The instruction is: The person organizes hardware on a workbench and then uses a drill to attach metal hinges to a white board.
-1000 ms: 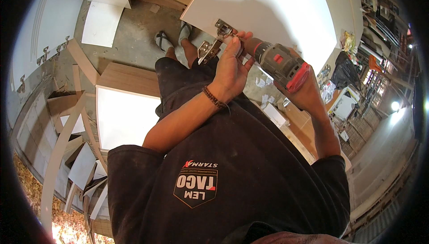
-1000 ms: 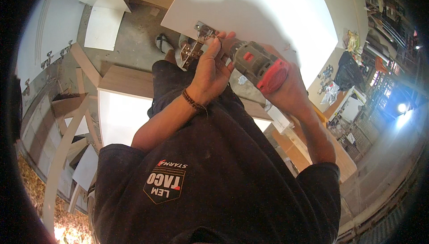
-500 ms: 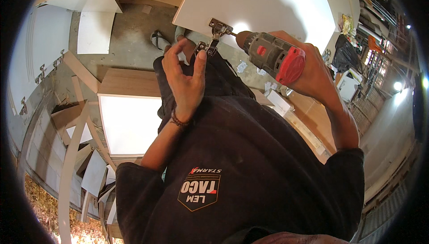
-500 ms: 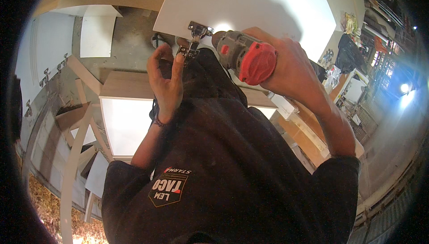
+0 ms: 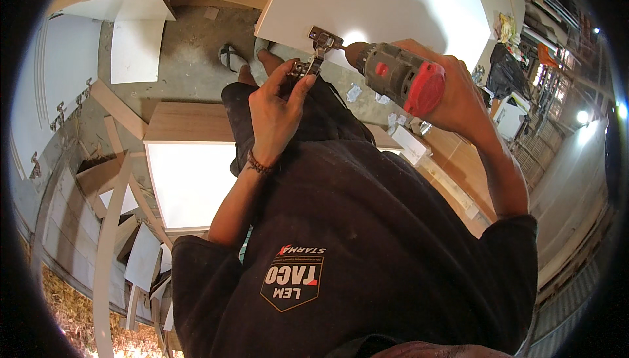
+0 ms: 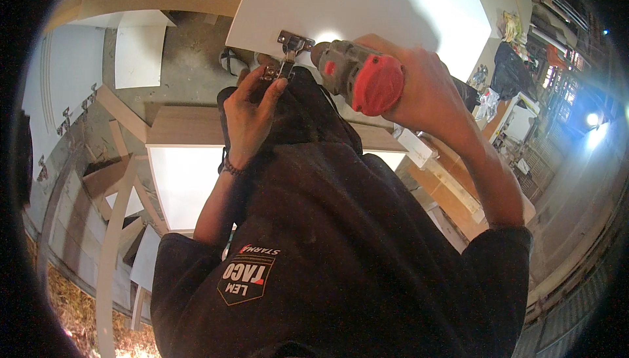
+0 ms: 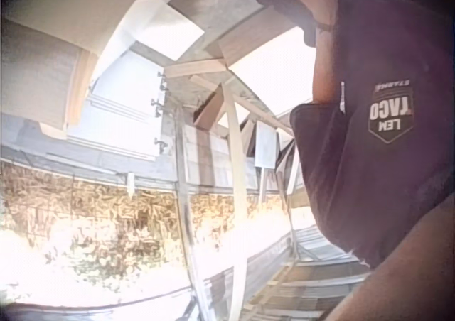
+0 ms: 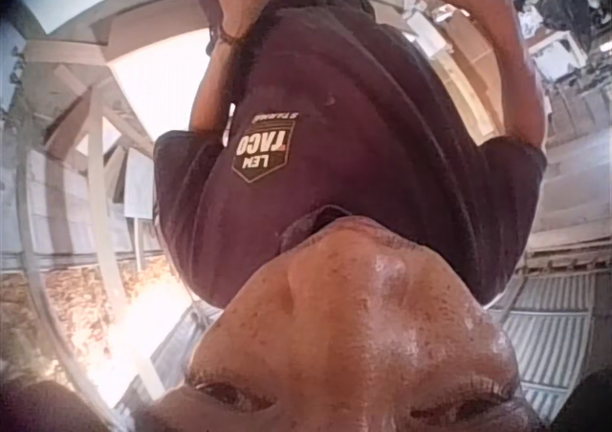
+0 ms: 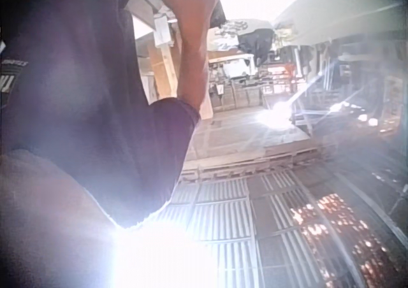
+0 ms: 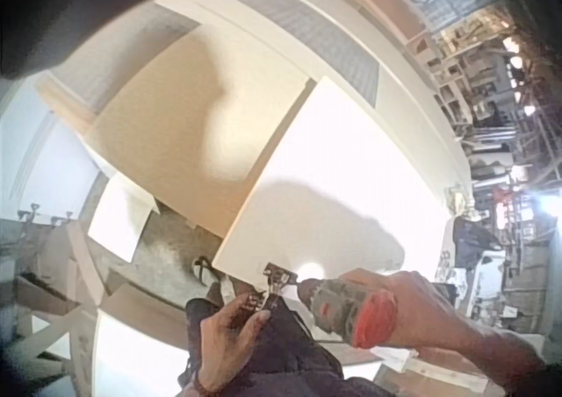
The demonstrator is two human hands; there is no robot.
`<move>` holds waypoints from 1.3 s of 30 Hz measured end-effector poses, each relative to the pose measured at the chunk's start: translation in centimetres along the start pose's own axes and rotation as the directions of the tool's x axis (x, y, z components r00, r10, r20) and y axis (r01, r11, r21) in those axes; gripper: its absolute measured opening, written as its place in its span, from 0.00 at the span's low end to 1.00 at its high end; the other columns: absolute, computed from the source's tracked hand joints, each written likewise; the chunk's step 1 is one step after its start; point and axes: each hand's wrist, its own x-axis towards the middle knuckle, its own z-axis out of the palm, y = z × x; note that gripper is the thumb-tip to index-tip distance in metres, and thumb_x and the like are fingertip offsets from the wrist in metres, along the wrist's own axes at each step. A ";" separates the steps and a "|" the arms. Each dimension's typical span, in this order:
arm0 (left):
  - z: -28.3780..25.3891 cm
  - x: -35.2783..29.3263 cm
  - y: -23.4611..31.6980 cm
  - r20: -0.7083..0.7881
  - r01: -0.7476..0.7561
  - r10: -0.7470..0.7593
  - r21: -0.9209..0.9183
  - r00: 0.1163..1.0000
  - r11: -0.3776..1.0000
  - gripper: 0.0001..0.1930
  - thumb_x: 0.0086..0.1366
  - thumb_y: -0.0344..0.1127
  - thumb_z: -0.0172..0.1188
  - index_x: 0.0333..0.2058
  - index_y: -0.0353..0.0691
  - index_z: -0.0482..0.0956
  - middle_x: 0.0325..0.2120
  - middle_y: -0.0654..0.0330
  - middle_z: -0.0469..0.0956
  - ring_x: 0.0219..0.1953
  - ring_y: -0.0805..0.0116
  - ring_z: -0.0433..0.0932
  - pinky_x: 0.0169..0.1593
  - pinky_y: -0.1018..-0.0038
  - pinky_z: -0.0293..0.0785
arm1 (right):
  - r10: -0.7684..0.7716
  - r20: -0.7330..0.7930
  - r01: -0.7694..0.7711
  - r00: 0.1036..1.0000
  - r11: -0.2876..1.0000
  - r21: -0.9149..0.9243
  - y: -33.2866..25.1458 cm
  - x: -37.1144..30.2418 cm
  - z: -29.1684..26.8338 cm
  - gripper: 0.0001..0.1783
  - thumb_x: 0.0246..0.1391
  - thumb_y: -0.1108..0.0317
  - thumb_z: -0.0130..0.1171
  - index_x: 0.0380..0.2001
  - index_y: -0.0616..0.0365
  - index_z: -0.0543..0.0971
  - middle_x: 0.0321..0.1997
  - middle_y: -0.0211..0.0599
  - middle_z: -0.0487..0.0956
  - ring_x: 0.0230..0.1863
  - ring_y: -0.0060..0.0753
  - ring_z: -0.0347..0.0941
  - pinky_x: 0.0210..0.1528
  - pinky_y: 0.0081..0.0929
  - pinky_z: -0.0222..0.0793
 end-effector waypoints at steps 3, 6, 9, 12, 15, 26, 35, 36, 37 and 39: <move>-0.1 0.0 0.2 -0.002 -0.001 0.001 0.022 1.000 1.000 0.21 0.60 0.44 0.70 0.46 0.34 0.81 0.25 0.56 0.83 0.22 0.75 0.76 0.28 0.78 0.70 | -0.003 0.000 0.003 1.000 0.998 -0.056 -0.2 0.1 0.0 0.35 0.32 0.67 0.73 0.52 0.50 0.78 0.34 0.39 0.85 0.35 0.45 0.83 0.43 0.31 0.75; -0.2 -0.1 0.0 0.013 0.004 -0.005 0.059 1.000 0.998 0.21 0.60 0.44 0.71 0.46 0.35 0.81 0.24 0.55 0.82 0.20 0.75 0.74 0.27 0.78 0.69 | 0.011 -0.046 -0.014 0.999 0.998 -0.068 0.6 -0.3 0.7 0.36 0.32 0.66 0.74 0.53 0.47 0.78 0.33 0.38 0.85 0.35 0.45 0.83 0.42 0.31 0.75; 0.0 -0.1 -0.4 0.019 0.010 -0.012 0.082 1.000 0.997 0.22 0.60 0.45 0.71 0.46 0.35 0.81 0.23 0.55 0.82 0.20 0.74 0.74 0.27 0.77 0.68 | 0.072 -0.004 -0.071 0.997 0.990 -0.125 -0.3 -0.3 0.1 0.33 0.35 0.62 0.75 0.51 0.43 0.80 0.35 0.38 0.85 0.37 0.45 0.83 0.44 0.38 0.77; 0.3 -0.3 -0.7 0.011 -0.003 0.003 0.045 1.000 0.999 0.22 0.60 0.45 0.70 0.47 0.36 0.81 0.24 0.55 0.82 0.21 0.71 0.77 0.28 0.76 0.71 | -0.023 -0.064 0.013 0.998 0.988 -0.154 0.7 -0.7 0.3 0.33 0.37 0.63 0.74 0.52 0.42 0.79 0.38 0.40 0.85 0.40 0.46 0.83 0.47 0.40 0.76; 0.1 -0.1 -0.8 -0.008 -0.109 0.111 0.163 0.994 0.981 0.21 0.60 0.45 0.70 0.47 0.38 0.81 0.26 0.56 0.83 0.24 0.67 0.80 0.30 0.74 0.74 | -0.071 -0.073 0.059 0.995 0.987 -0.149 1.7 -0.8 -0.4 0.32 0.39 0.63 0.73 0.53 0.44 0.78 0.42 0.43 0.84 0.44 0.48 0.81 0.49 0.39 0.75; 9.1 1.1 5.9 0.251 -0.562 0.503 0.402 0.827 0.723 0.06 0.60 0.36 0.65 0.37 0.46 0.82 0.32 0.62 0.80 0.36 0.59 0.80 0.37 0.65 0.77 | 0.388 -0.669 0.133 0.633 0.797 0.589 9.8 -11.7 -2.4 0.16 0.43 0.78 0.65 0.39 0.62 0.81 0.37 0.33 0.83 0.30 0.20 0.75 0.33 0.23 0.70; 28.8 4.6 2.8 0.518 -0.900 0.746 0.349 0.418 0.262 0.09 0.60 0.40 0.61 0.37 0.46 0.83 0.44 0.62 0.79 0.42 0.60 0.80 0.43 0.65 0.78 | 0.478 -0.600 0.168 0.642 0.676 0.718 18.9 -16.6 1.1 0.25 0.44 0.81 0.66 0.49 0.64 0.75 0.41 0.39 0.84 0.30 0.23 0.76 0.33 0.25 0.73; 29.7 4.8 2.6 0.552 -0.902 0.726 0.364 0.410 0.233 0.09 0.61 0.40 0.60 0.37 0.46 0.83 0.44 0.62 0.79 0.42 0.60 0.80 0.43 0.64 0.78 | 0.467 -0.614 0.164 0.637 0.696 0.699 19.5 -16.5 1.6 0.25 0.44 0.80 0.66 0.49 0.64 0.75 0.41 0.39 0.84 0.31 0.24 0.77 0.33 0.25 0.74; 30.5 5.1 2.4 0.581 -0.901 0.705 0.382 0.406 0.204 0.09 0.61 0.40 0.59 0.37 0.46 0.83 0.45 0.62 0.79 0.43 0.59 0.80 0.44 0.63 0.78 | 0.484 -0.596 0.155 0.641 0.679 0.718 20.3 -16.7 2.0 0.25 0.44 0.80 0.66 0.49 0.64 0.76 0.41 0.38 0.84 0.32 0.24 0.77 0.34 0.25 0.74; 30.8 5.7 1.5 0.619 -0.908 0.677 0.368 0.398 0.198 0.09 0.61 0.38 0.56 0.36 0.44 0.83 0.44 0.62 0.79 0.45 0.60 0.79 0.45 0.62 0.77 | 0.474 -0.572 0.156 0.670 0.664 0.732 22.0 -16.9 2.7 0.22 0.44 0.79 0.66 0.47 0.63 0.77 0.41 0.37 0.84 0.34 0.24 0.77 0.34 0.25 0.74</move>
